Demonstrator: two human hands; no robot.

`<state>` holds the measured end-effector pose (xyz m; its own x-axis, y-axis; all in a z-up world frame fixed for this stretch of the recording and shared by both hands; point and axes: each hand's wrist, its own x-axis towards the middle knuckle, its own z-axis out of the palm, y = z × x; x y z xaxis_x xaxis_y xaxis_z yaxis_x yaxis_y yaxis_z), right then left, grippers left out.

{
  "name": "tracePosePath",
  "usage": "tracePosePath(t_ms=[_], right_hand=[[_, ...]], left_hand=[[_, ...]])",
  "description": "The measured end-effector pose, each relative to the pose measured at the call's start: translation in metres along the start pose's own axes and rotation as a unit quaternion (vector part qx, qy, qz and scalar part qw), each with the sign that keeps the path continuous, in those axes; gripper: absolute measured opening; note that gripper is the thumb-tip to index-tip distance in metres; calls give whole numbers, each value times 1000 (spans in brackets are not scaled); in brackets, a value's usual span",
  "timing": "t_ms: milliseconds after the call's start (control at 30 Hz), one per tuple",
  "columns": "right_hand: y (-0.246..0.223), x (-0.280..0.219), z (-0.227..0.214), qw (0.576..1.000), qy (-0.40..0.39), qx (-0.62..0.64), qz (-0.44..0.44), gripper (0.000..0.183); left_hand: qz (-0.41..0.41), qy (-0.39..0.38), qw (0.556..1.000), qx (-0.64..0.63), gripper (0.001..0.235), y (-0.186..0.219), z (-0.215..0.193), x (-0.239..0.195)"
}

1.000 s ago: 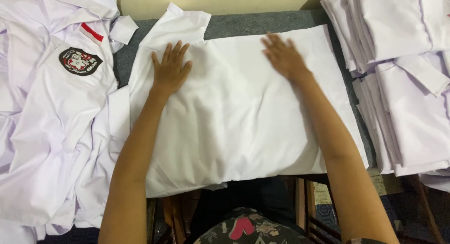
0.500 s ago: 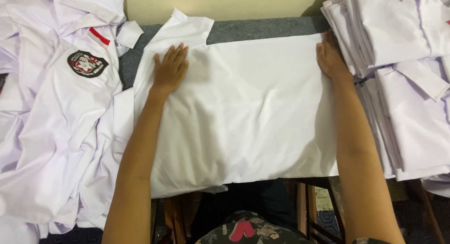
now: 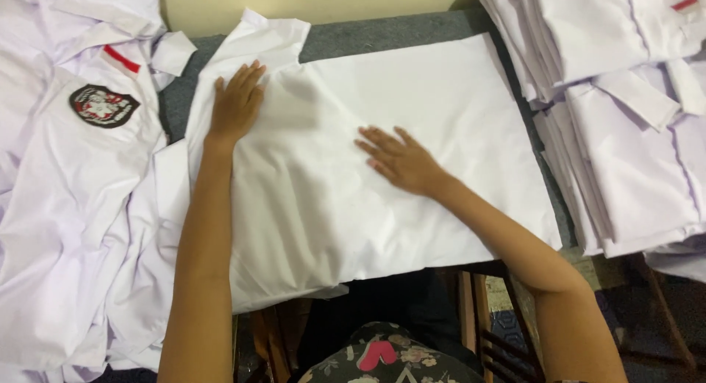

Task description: The person folds a white shirt on a table. They smooth the fabric, fold the sleeves inward, and fold the shirt in half lengthwise, then fold it again to create a compact rectangle.

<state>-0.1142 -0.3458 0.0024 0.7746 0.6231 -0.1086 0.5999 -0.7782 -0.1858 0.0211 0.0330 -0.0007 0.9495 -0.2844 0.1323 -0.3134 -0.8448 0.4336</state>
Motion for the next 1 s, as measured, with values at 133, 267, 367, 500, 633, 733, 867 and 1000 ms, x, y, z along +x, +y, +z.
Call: tracePosePath(t_ms=[133,267,367,500,633,733,867,1000], right_hand=[[42,-31,-2,989,118,-77,36,50],[64,-63,-33,989,49,33,137,60],[70,-89,-54,980,56,57,182,64],[109,-114,-44,974,86,31,207,62],[128,-123,-41,947,101,107,285,68],[107,-112,-52,937,114,59,325,70],[103,-76,-14,966,161,-37,201,61],[38,-48,-14,978,190,-73,-45,58]], left_hand=[[-8,11,1000,-18,53,-1,2,-1],[37,58,998,0,49,-7,6,2],[46,65,997,15,48,-9,9,3],[17,34,999,-8,50,3,1,-1],[14,32,999,-22,50,15,-7,-7],[11,30,999,-24,50,16,-8,-6],[-2,25,999,-24,49,15,-6,-6],[1,23,999,-29,52,22,-11,-7]])
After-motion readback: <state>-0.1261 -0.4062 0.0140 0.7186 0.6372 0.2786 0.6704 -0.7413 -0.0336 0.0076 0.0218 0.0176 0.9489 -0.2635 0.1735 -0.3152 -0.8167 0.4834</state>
